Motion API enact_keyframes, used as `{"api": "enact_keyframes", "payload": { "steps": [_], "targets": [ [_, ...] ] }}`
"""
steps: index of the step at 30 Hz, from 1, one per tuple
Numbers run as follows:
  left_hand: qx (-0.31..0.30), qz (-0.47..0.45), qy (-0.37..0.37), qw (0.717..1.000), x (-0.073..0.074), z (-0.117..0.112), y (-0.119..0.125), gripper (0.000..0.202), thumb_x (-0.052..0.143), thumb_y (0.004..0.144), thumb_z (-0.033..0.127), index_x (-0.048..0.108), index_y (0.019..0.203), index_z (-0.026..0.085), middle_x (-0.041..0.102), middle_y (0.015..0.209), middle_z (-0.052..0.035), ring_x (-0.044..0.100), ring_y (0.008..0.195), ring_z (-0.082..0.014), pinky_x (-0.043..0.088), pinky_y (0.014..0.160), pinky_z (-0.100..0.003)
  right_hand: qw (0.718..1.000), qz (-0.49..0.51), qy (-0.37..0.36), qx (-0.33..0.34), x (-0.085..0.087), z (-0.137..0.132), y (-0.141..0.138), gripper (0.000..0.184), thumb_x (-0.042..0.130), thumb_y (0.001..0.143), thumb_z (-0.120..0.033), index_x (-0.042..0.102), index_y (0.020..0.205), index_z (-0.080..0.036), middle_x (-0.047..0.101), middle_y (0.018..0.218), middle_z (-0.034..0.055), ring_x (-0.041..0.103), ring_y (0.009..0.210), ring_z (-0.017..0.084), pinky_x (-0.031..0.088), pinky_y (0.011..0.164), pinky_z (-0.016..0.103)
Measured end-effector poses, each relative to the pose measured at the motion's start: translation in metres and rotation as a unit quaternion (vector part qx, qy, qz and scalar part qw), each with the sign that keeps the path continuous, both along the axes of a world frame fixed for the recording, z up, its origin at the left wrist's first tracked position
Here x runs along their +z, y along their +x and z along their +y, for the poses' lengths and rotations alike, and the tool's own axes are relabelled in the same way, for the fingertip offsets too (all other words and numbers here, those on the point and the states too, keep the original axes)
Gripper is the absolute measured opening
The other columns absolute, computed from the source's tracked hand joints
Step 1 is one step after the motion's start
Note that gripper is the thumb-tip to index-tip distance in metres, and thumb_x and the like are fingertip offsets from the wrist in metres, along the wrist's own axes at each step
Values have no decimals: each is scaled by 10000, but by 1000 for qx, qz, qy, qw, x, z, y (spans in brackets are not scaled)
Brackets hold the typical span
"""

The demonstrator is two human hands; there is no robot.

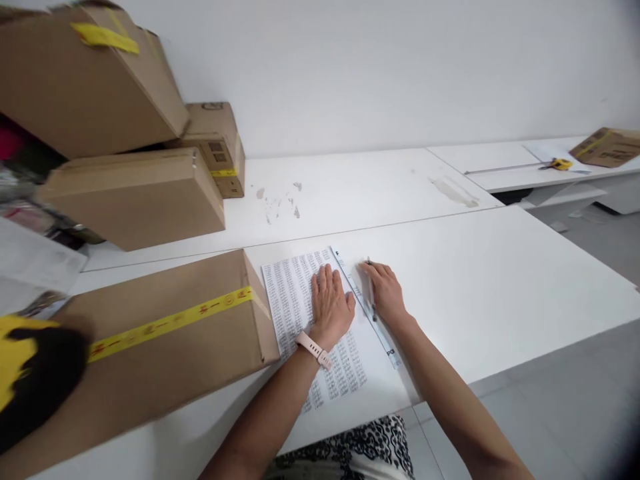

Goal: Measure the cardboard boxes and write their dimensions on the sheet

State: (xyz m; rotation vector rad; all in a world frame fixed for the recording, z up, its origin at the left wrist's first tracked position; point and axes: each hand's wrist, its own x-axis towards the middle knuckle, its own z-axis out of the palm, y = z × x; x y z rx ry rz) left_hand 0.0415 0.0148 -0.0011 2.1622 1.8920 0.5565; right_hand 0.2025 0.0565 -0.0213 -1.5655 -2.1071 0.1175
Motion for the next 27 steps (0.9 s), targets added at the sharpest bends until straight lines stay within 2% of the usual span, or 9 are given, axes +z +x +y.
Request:
{"api": "enact_keyframes", "payload": {
  "steps": [3, 5, 10, 12, 15, 18, 21, 23, 27],
  "targets": [
    [3, -23, 7, 1000, 8, -4, 4, 560, 486, 933, 271, 446, 1401, -33, 362, 1554, -279, 285, 1477, -361, 222, 1209, -544, 1000, -24, 13, -4, -8, -15, 11, 528, 359, 875, -78, 552, 1356, -180, 622, 1330, 122, 524, 1232, 281, 442, 1024, 427],
    [1, -19, 17, 1000, 24, -19, 7, 530, 500, 932, 279, 472, 1397, 25, 392, 1554, -234, 330, 1465, -318, 286, 1204, -481, 1000, -18, 19, -10, -10, -17, 11, 591, 359, 843, -58, 502, 1409, -151, 631, 1322, 137, 551, 1204, 286, 450, 1023, 439],
    [-80, -139, 191, 968, 103, -109, -18, 401, 460, 965, 295, 519, 1339, 165, 534, 1472, -123, 392, 1432, -215, 415, 1147, -400, 999, 22, -2, -32, -13, -14, 9, 608, 359, 836, -104, 484, 1429, -148, 674, 1239, 165, 589, 1167, 315, 497, 959, 480],
    [-86, -190, 327, 922, 135, -151, -56, 345, 550, 917, 272, 561, 1256, 206, 639, 1327, -108, 500, 1343, -237, 477, 1082, -437, 997, 53, -20, -48, -13, -12, 10, 568, 361, 852, -145, 523, 1396, -159, 679, 1233, 157, 585, 1183, 325, 490, 965, 500],
    [48, -120, 442, 888, 170, -190, -137, 301, 628, 860, 165, 607, 1153, 234, 671, 1225, -82, 568, 1247, -250, 443, 1077, -484, 982, 147, -68, -98, -1, -14, 8, 506, 417, 882, -270, 560, 1351, -145, 691, 1208, 159, 621, 1127, 324, 479, 983, 516],
    [195, -25, 408, 892, 183, -200, -220, 425, 712, 820, 289, 583, 1214, 195, 598, 1331, -153, 503, 1302, -317, 362, 1114, -545, 950, 268, -87, -134, 36, -29, -18, 545, 494, 886, -419, 556, 1345, -132, 701, 1168, 182, 671, 1007, 307, 510, 936, 521],
    [267, -15, 267, 926, 183, -195, -271, 728, 753, 752, 445, 480, 1366, 163, 485, 1455, -204, 402, 1383, -378, 328, 1129, -548, 940, 340, -1, 36, 91, -62, -71, 475, 501, 921, -470, 578, 1314, -216, 684, 1227, 127, 651, 1090, 278, 527, 933, 491],
    [275, -42, 188, 942, 182, -190, -284, 840, 761, 720, 484, 426, 1423, 169, 458, 1490, -199, 394, 1393, -390, 337, 1123, -531, 937, 294, 53, 179, 124, -89, -114, 398, 494, 950, -440, 600, 1294, -270, 663, 1283, 88, 601, 1199, 265, 495, 997, 489],
    [274, -96, 132, 948, 182, -183, -284, 823, 774, 694, 482, 471, 1399, 184, 545, 1426, -172, 507, 1311, -364, 387, 1084, -490, 922, 137, 135, 336, 148, -122, -179, 433, 503, 969, -406, 545, 1381, -279, 578, 1423, 52, 465, 1373, 263, 405, 1107, 496]
  ]
}}
